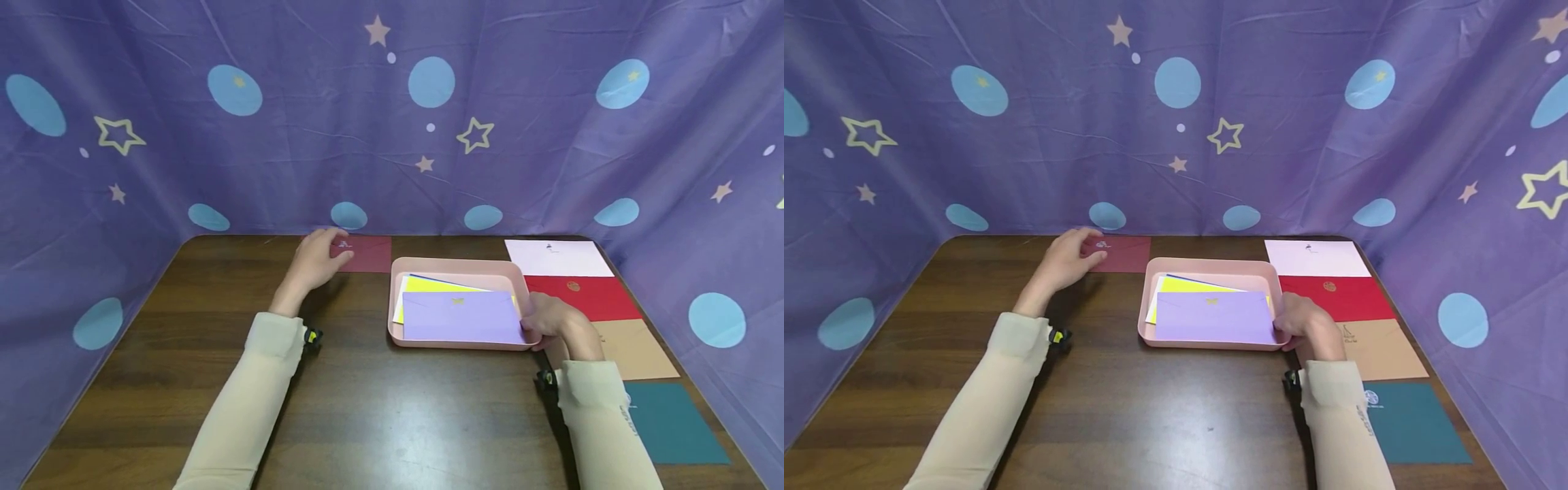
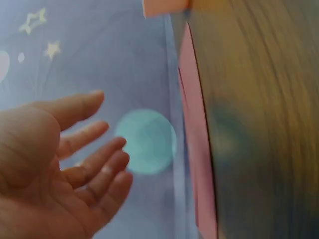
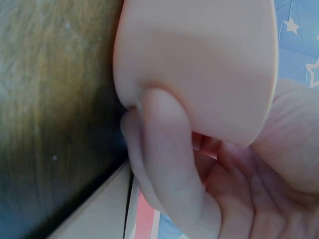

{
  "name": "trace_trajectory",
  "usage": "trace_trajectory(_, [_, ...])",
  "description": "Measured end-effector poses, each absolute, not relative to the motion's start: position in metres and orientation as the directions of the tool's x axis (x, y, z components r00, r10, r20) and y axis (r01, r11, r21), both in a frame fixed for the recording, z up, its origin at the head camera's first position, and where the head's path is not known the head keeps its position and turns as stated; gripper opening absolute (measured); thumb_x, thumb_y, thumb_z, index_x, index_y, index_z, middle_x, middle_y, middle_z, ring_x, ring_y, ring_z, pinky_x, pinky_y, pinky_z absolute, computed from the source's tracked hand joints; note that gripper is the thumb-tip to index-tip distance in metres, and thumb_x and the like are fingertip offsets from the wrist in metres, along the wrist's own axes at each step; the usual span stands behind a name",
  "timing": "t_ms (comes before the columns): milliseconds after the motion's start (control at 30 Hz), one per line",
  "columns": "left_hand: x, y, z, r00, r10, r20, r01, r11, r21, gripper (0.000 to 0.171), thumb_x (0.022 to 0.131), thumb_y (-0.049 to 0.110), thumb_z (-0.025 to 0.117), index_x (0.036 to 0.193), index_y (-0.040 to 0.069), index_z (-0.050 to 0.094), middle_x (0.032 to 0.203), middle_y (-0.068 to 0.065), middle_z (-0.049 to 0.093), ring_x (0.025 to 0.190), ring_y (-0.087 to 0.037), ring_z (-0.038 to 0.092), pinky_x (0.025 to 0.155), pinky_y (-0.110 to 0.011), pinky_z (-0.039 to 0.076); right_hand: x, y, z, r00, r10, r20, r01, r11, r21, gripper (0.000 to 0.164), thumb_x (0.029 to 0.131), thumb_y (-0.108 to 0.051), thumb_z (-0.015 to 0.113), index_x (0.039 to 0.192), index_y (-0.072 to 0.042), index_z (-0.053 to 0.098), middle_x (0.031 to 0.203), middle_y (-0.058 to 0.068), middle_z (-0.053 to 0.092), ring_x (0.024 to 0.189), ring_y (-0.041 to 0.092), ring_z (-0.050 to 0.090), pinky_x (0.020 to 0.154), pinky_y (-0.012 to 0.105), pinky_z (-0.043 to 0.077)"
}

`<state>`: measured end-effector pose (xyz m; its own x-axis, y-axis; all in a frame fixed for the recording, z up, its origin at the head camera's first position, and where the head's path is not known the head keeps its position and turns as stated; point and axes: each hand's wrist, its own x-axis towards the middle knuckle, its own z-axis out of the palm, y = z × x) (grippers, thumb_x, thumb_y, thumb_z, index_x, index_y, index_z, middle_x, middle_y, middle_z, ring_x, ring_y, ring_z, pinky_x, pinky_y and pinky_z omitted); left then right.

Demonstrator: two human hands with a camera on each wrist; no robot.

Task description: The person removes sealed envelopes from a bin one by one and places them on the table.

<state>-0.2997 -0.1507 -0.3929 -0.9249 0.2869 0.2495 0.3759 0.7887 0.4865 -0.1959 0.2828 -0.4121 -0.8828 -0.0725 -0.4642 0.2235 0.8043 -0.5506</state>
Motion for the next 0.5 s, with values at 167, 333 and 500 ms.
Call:
trace_trajectory(167, [-0.291,-0.121,-0.390,-0.869,0.405,0.286,0.496,0.721,0.485,0.037,0.089,0.028,0.068,0.121,0.011,0.058,0.113,-0.009,0.060,0.106,-0.027,0.053,0.089,-0.045,0.041,-0.196,0.284,-0.413,-0.882,-0.077,-0.464,0.223,0.801,-0.556,0.040,0.070,0.000,0.070,0.102,0.006,0.045,0.090,0.017,0.054,0.067,0.024,0.063,0.056,0.035,0.056])
trace_trajectory(333, [-0.277,-0.093,-0.395,-0.808,0.524,0.268,0.588,0.696,0.411,0.037,0.088,0.026,0.069,0.121,0.011,0.059,0.110,-0.007,0.062,0.104,-0.022,0.051,0.090,-0.042,0.040,-0.195,0.284,-0.413,-0.880,-0.082,-0.467,0.234,0.782,-0.577,0.039,0.072,0.002,0.067,0.104,0.007,0.044,0.092,0.018,0.053,0.068,0.024,0.063,0.056,0.036,0.056])
trace_trajectory(500, [-0.264,-0.072,-0.402,-0.750,0.632,0.194,0.653,0.663,0.365,0.041,0.089,0.029,0.067,0.126,0.014,0.057,0.119,-0.002,0.060,0.107,-0.018,0.047,0.095,-0.042,0.037,-0.195,0.283,-0.413,-0.880,-0.082,-0.468,0.233,0.783,-0.576,0.038,0.073,0.003,0.067,0.103,0.007,0.043,0.091,0.018,0.052,0.067,0.024,0.063,0.056,0.035,0.056])
